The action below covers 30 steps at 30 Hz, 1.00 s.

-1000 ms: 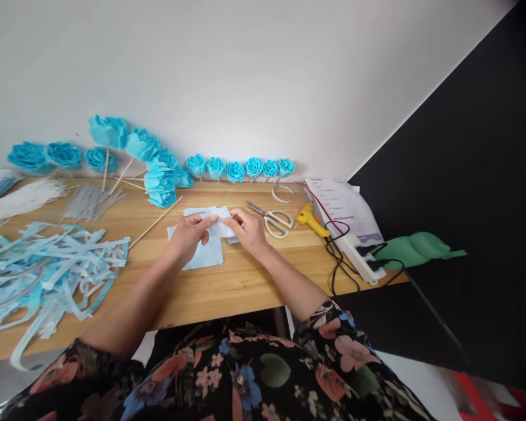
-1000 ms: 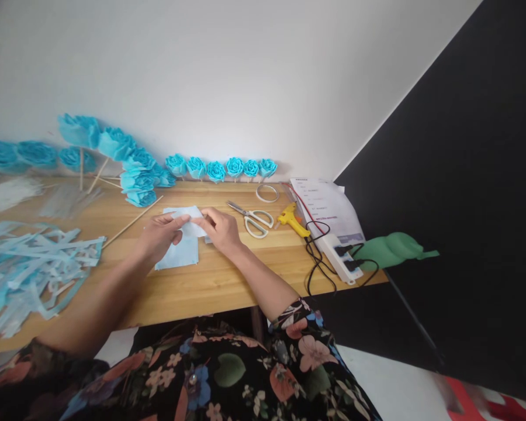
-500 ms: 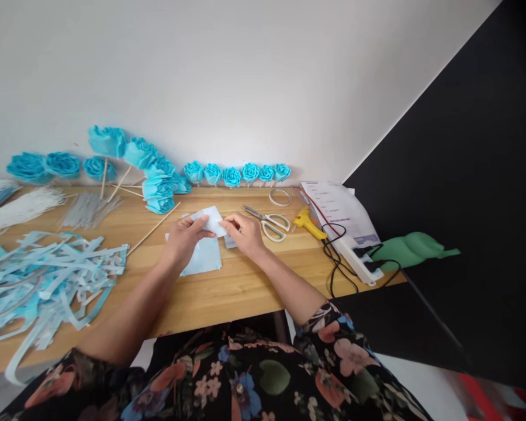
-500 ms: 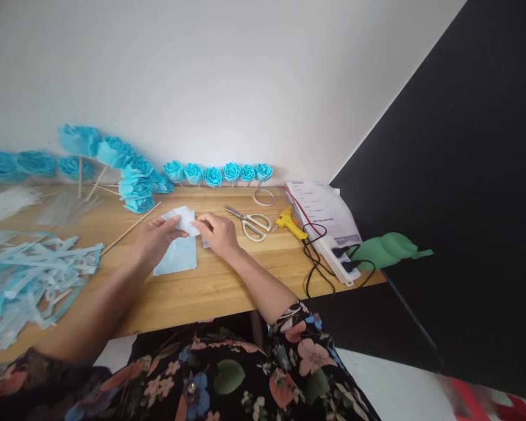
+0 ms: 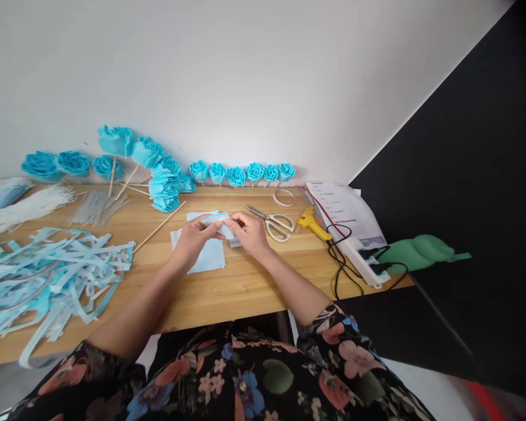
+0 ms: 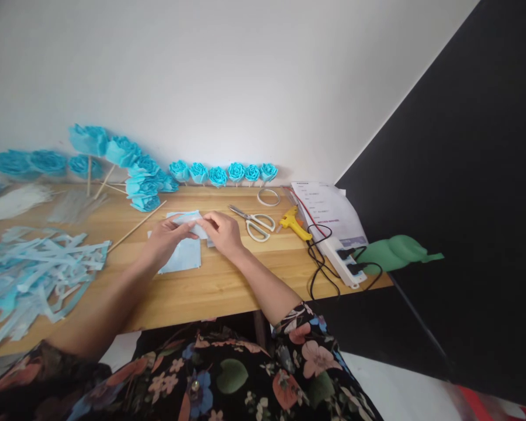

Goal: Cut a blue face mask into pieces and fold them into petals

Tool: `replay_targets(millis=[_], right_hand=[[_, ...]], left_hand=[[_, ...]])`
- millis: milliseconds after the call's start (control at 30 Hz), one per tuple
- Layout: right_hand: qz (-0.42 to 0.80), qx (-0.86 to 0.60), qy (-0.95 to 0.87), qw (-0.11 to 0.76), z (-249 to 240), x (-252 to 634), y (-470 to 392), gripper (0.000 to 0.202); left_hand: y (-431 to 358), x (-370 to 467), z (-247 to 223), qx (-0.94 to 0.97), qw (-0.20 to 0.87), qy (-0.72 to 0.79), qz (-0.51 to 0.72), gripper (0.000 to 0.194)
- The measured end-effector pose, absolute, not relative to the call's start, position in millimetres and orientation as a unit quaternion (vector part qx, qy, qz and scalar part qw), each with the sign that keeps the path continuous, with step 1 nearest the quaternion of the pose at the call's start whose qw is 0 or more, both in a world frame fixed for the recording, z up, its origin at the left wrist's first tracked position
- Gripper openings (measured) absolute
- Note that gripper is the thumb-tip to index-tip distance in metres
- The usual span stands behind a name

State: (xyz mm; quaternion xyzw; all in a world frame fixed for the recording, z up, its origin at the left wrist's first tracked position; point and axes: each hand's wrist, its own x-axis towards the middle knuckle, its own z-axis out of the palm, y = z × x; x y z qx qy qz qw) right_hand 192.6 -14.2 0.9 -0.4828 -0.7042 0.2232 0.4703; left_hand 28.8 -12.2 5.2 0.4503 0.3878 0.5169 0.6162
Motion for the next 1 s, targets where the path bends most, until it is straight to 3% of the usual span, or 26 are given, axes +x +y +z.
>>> replay_targets(millis=[333,567,667,800,1000], right_hand=[[0.196,-0.474,-0.714,0.477,-1.1,191.4,-15.0,0.028],[0.187,-0.543,-0.669,0.472,16.6,217.7,7.9,0.036],[0.127,-0.594,-0.710,0.357,35.5,245.0,13.2,0.032],[0.006,-0.693,-0.716,0.083,39.7,277.0,-1.2,0.030],[-0.002,-0.693,-0.721,0.023,11.8,294.8,-33.6,0.035]], left_hand=[[-10.4,27.5,3.1,0.443,0.619,0.395,0.516,0.040],[-7.7,25.5,2.3,0.442,0.595,0.434,0.513,0.042],[-3.5,23.8,-0.7,0.415,0.599,0.443,0.522,0.044],[-0.8,23.8,-1.4,0.378,0.620,0.415,0.548,0.046],[-1.6,25.3,-1.7,0.369,0.632,0.402,0.551,0.043]])
